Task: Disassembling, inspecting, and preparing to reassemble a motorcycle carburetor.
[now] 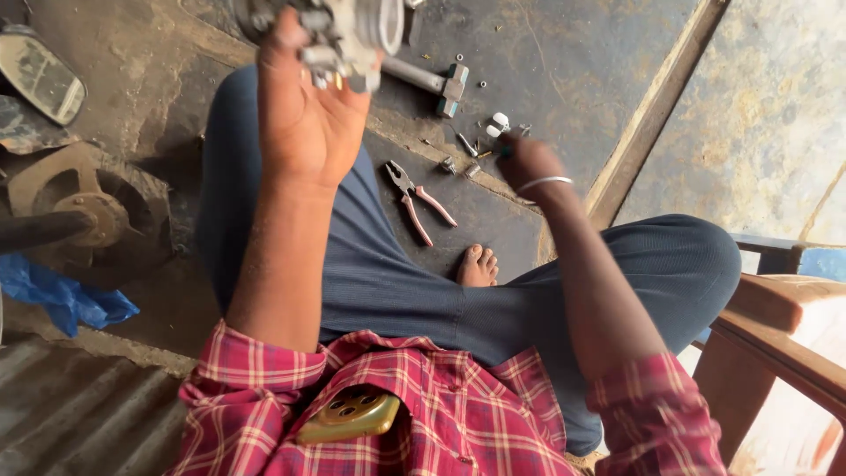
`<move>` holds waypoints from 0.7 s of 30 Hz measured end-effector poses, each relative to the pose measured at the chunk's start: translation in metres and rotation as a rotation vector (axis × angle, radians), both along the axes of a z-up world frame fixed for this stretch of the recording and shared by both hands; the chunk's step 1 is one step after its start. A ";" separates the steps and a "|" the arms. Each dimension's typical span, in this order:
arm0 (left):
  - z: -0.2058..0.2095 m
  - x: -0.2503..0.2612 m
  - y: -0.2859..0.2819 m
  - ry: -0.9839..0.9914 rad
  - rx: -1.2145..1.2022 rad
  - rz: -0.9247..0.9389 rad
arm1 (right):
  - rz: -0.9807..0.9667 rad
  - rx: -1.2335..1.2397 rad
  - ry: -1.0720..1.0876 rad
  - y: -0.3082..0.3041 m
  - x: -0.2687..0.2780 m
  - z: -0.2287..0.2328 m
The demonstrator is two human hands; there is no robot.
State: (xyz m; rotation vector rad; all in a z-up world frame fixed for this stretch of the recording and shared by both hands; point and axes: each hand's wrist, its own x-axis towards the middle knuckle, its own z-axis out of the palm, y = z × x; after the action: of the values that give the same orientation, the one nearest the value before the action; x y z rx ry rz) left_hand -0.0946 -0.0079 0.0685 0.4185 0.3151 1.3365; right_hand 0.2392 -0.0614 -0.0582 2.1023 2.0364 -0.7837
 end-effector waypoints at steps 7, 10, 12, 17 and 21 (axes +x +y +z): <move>-0.010 0.038 0.016 -0.018 -0.097 0.109 | 0.371 -0.521 -0.063 -0.042 -0.053 -0.164; -0.007 0.047 0.013 0.060 -0.118 0.086 | 0.347 -0.470 -0.045 -0.053 -0.061 -0.185; -0.007 0.052 0.012 0.028 -0.052 0.075 | 0.223 -0.385 0.039 -0.039 -0.068 -0.147; -0.006 0.059 0.009 -0.002 -0.089 0.031 | -0.075 -0.059 0.009 -0.015 -0.021 -0.149; -0.017 0.071 0.004 -0.006 -0.078 0.036 | -0.132 0.198 -0.009 -0.015 -0.011 -0.152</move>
State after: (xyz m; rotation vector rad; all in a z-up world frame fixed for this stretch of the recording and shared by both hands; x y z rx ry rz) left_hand -0.0232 -0.0043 0.0517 0.3447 0.3697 1.3556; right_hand 0.2283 -0.0764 -0.2100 2.3620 2.0647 -0.6095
